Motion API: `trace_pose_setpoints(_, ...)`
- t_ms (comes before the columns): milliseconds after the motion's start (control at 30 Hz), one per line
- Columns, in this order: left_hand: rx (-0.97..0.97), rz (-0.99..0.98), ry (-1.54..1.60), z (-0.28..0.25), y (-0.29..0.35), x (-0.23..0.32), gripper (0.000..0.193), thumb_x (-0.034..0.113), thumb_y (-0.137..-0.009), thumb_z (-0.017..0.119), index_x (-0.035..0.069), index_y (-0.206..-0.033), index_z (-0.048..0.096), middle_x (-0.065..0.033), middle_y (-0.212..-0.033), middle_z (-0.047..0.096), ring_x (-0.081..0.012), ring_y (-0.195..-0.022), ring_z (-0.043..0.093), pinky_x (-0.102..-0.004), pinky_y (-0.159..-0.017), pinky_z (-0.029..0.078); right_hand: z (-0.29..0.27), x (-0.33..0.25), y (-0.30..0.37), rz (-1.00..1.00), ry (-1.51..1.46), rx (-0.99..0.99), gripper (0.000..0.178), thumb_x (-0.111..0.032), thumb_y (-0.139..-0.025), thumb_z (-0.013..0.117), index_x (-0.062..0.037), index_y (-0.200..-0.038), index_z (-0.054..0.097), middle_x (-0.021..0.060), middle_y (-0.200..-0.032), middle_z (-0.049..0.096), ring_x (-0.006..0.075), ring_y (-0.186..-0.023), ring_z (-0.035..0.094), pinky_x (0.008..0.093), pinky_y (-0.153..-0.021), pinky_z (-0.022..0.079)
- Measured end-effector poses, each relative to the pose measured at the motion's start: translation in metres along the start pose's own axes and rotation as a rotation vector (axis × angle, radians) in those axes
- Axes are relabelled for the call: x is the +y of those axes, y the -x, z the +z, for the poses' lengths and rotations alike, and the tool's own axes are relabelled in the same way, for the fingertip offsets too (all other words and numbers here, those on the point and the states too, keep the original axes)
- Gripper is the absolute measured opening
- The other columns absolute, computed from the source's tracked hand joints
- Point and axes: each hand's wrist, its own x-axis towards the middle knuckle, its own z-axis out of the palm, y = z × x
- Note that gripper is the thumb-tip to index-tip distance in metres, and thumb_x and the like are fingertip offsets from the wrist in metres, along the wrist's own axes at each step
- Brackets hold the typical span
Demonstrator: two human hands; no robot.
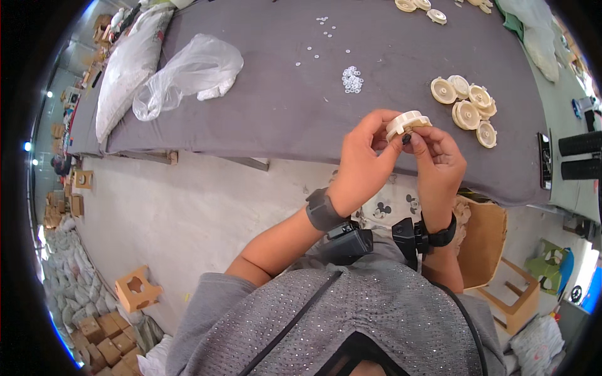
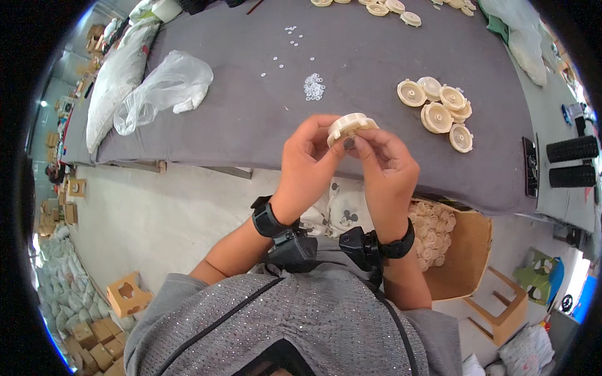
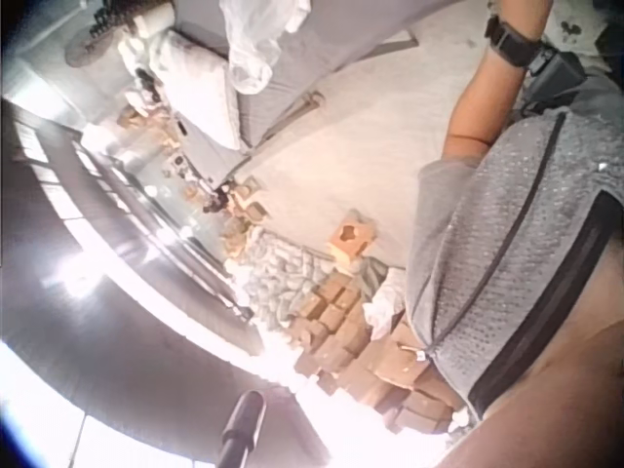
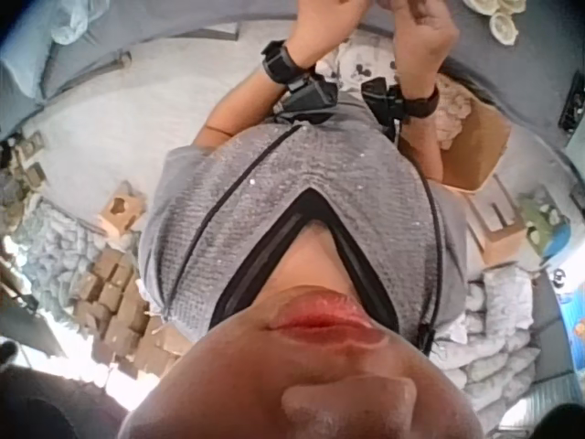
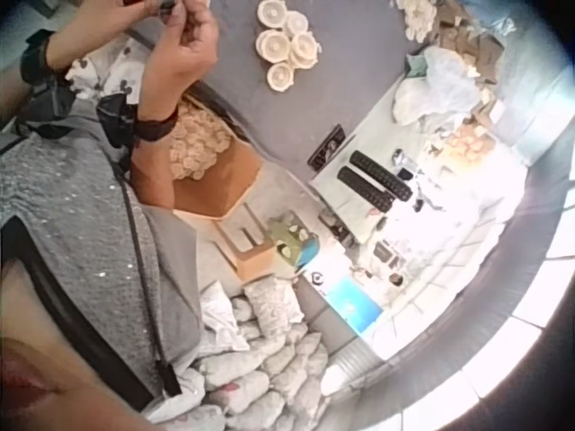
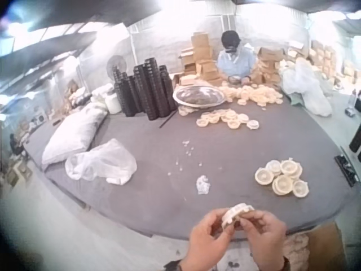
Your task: The recorder is assembling small white plastic components by fitting together various circular and rectangular pieces on a work table.
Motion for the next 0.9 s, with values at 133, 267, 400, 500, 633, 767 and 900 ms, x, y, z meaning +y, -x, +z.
trace_pose_setpoints(133, -0.004, 0.015, -0.140, -0.002, 0.001, -0.002, 0.020, 0.001, -0.082, 0.055, 0.000, -0.102, 0.052, -0.0063, -0.091, 0.061, -0.0103, -0.082, 0.058, -0.0239, -0.069, 0.047, -0.001, 0.000, -0.004, -0.004, -0.026, -0.010, 0.014, 0.000, -0.083, 0.056, 0.0069, -0.095, 0.057, 0.0094, -0.090, 0.061, 0.0144, -0.081, 0.061, 0.0248, -0.072, 0.050)
trace_pose_setpoints(267, -0.031, -0.008, -0.157, -0.010, 0.002, -0.002, 0.023, 0.003, -0.083, 0.056, 0.001, -0.105, 0.049, -0.0068, -0.098, 0.059, -0.0117, -0.089, 0.056, -0.0241, -0.071, 0.047, -0.004, -0.004, -0.008, 0.152, -0.154, -0.124, 0.013, 0.000, -0.083, 0.056, 0.0058, -0.094, 0.057, 0.0092, -0.089, 0.062, 0.0128, -0.079, 0.060, 0.0239, -0.071, 0.050)
trace_pose_setpoints(400, -0.103, -0.084, -0.120, -0.019, 0.002, 0.020, 0.030, 0.004, -0.083, 0.057, 0.000, -0.111, 0.047, -0.0084, -0.107, 0.056, -0.0131, -0.098, 0.054, -0.0248, -0.078, 0.047, -0.012, -0.010, -0.009, 0.251, -0.299, -0.223, 0.013, -0.001, -0.082, 0.057, 0.0047, -0.094, 0.058, 0.0093, -0.088, 0.063, 0.0114, -0.078, 0.060, 0.0232, -0.071, 0.050)
trace_pose_setpoints(500, -0.101, -0.095, -0.081, -0.017, 0.001, 0.034, 0.035, 0.003, -0.084, 0.057, -0.004, -0.116, 0.044, -0.0122, -0.105, 0.058, -0.0163, -0.097, 0.055, -0.0285, -0.081, 0.048, -0.010, -0.025, -0.004, 0.176, -0.197, -0.202, 0.013, 0.000, -0.081, 0.058, 0.0043, -0.093, 0.059, 0.0086, -0.089, 0.063, 0.0114, -0.079, 0.060, 0.0235, -0.071, 0.050)
trace_pose_setpoints(633, -0.103, -0.090, -0.129, -0.017, 0.005, 0.047, 0.036, 0.003, -0.084, 0.056, -0.005, -0.116, 0.044, -0.0129, -0.105, 0.057, -0.0170, -0.098, 0.056, -0.0294, -0.082, 0.048, -0.006, -0.034, 0.004, -0.002, -0.106, -0.173, 0.013, 0.002, -0.079, 0.059, 0.0035, -0.092, 0.059, 0.0073, -0.089, 0.062, 0.0115, -0.079, 0.060, 0.0236, -0.070, 0.050)
trace_pose_setpoints(767, -0.138, -0.023, -0.277, -0.014, 0.008, 0.056, 0.035, 0.004, -0.082, 0.059, -0.004, -0.115, 0.047, -0.0111, -0.104, 0.058, -0.0160, -0.096, 0.057, -0.0279, -0.082, 0.047, -0.009, -0.039, 0.005, -0.115, -0.006, -0.133, 0.014, 0.004, -0.076, 0.060, 0.0010, -0.090, 0.061, 0.0074, -0.087, 0.062, 0.0128, -0.078, 0.061, 0.0232, -0.069, 0.050)
trace_pose_setpoints(900, -0.157, 0.108, -0.422, -0.008, 0.010, 0.062, 0.035, 0.005, -0.078, 0.063, -0.001, -0.111, 0.052, -0.0087, -0.098, 0.061, -0.0149, -0.089, 0.060, -0.0264, -0.077, 0.048, -0.010, -0.041, 0.006, -0.303, 0.128, -0.111, 0.015, 0.005, -0.073, 0.062, -0.0003, -0.088, 0.063, 0.0096, -0.083, 0.062, 0.0154, -0.075, 0.062, 0.0235, -0.066, 0.049)
